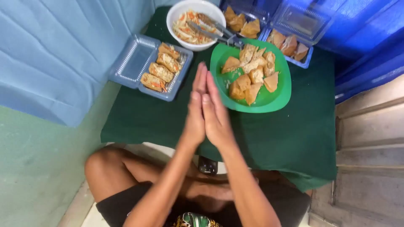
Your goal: The person is stuffing fried tofu pockets with a vegetable and noodle filling using metal tongs.
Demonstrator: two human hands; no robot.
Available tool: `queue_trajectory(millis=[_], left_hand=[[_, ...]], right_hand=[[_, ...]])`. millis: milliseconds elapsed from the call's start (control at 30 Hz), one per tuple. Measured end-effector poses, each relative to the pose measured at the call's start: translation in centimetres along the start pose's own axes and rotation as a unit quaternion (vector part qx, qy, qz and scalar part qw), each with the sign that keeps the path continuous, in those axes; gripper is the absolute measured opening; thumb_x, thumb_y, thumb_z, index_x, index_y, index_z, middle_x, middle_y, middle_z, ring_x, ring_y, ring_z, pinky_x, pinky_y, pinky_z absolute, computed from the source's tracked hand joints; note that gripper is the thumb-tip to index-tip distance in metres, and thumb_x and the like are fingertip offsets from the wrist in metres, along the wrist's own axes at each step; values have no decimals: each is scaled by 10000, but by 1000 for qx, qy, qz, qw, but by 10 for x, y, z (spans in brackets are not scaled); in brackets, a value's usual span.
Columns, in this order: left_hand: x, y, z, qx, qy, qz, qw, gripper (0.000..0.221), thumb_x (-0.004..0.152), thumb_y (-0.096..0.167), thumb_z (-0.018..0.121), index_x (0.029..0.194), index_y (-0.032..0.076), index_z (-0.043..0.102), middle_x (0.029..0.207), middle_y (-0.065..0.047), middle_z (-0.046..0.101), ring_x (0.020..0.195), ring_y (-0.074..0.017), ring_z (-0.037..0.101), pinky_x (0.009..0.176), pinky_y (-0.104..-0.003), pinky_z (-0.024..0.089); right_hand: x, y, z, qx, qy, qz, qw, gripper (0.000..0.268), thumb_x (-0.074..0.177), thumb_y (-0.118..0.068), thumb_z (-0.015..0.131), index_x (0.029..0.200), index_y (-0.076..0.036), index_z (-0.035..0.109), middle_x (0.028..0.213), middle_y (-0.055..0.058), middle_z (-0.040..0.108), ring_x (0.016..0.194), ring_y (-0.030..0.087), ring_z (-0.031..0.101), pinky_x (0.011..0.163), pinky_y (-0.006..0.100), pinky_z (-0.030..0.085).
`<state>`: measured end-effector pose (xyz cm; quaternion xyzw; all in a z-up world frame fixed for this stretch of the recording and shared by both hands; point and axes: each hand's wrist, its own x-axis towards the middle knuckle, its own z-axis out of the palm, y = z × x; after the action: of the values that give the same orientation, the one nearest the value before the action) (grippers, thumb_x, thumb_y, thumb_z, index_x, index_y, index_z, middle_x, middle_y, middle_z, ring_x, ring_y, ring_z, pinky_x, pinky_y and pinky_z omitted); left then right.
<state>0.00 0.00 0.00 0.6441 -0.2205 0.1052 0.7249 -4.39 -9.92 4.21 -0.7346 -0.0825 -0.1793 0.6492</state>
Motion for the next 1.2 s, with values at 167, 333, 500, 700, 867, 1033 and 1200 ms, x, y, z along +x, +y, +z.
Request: queue_trajectory(millis=[167, 333, 500, 700, 867, 1033, 1200], left_hand=[[17, -24, -12, 4, -12, 12, 1000, 599, 1122, 336, 76, 1643, 39, 68, 1724, -158, -34, 1599, -313, -16, 1313, -446, -25], [8, -3, -2, 11, -4, 20, 1000, 603, 1134, 331, 117, 1630, 7, 4, 1697, -199, -116, 1574, -323, -104, 1285, -477, -88], [45, -24, -24, 126, 33, 95, 987, 596, 1132, 329, 106, 1631, 4, 80, 1720, -212, 23, 1613, -362, 22, 1330, -500, -23], [22, -21, -25, 128, 89, 70, 985, 256, 1074, 150, 497, 1123, 107, 744, 777, -1, 703, 536, -127, 649, 578, -279, 565], [22, -35, -29, 178, 78, -24, 981, 490, 1048, 350, 551, 595, 173, 599, 401, 43, 503, 403, -106, 486, 466, -267, 403], [10, -31, -31, 168, 45, -17, 985, 666, 1114, 314, 251, 508, 109, 435, 419, -84, 424, 454, -212, 441, 532, -347, 380], [15, -29, -26, 106, 77, -73, 989, 469, 1031, 302, 357, 630, 66, 418, 633, -12, 435, 633, -149, 359, 647, -267, 402]], right_hand=[[3, 3, 18, 60, -34, 27, 997, 361, 1094, -130, 390, 1424, -34, 496, 1439, 129, 515, 1342, 236, 496, 1085, 368, 452], [5, 1, 41, 120, -74, 50, 989, 434, 1111, -193, 353, 1505, -14, 387, 1550, 150, 382, 1438, 243, 369, 1177, 386, 313], [4, 8, 52, 190, -122, 93, 970, 563, 1133, -278, 304, 1612, 13, 243, 1698, 177, 206, 1566, 250, 201, 1299, 410, 129], [65, 30, -13, -229, -36, -168, 958, 194, 1061, -170, 607, 1105, -90, 778, 635, -9, 701, 489, 140, 699, 559, 279, 598], [79, 85, -27, -364, 14, -237, 901, 299, 1014, -355, 718, 758, -215, 650, 464, -32, 498, 445, 234, 589, 449, 338, 457], [60, 60, -23, -377, 16, -335, 864, 554, 1057, -304, 718, 600, -129, 457, 501, 113, 432, 526, 394, 580, 474, 466, 430], [57, 41, -14, -294, -19, -404, 866, 171, 963, 20, 696, 824, 16, 596, 828, 113, 564, 748, 302, 510, 676, 405, 457]])
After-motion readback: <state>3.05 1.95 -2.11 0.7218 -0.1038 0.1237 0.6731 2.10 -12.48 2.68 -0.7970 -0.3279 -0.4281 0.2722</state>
